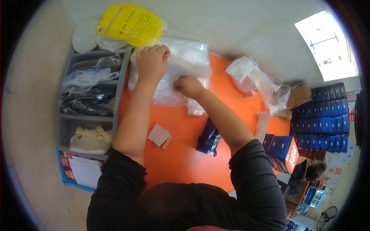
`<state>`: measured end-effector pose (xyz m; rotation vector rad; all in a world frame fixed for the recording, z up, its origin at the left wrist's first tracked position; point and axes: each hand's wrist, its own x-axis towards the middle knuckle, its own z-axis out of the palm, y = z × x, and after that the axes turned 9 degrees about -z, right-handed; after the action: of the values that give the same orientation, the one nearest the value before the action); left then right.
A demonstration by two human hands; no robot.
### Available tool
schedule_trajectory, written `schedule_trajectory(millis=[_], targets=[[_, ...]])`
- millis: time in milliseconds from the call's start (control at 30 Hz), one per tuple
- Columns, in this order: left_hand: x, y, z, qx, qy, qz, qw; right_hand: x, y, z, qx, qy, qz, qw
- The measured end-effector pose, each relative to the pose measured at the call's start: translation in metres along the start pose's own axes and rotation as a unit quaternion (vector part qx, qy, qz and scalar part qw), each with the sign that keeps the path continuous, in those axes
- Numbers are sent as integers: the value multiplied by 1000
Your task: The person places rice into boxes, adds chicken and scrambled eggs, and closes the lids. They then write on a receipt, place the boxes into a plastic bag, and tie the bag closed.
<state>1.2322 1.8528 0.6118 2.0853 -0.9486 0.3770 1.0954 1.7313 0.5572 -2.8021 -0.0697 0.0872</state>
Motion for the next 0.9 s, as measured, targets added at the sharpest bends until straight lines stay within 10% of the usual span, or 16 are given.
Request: schedule_trajectory(millis=[133,233,333,433,533,900], targets=[[-8,16,-25,1,129,42,991,12,-8,-15,52,122,96,987],[-64,26,-34,-299,-99,-143,938,29,0,-24,83,187,141,969],[-97,13,-4,-91,-196,-109,970,35,10,-36,135,257,103,951],[-105,-15,19,70,-49,-61,994,23,-2,-46,205,213,78,952],[-90,-26,15,75,-194,-105,973,11,-6,-47,49,27,-39,998],[-73,15,-66,-207,-2,-206,956,18,-11,4,58,176,110,977]])
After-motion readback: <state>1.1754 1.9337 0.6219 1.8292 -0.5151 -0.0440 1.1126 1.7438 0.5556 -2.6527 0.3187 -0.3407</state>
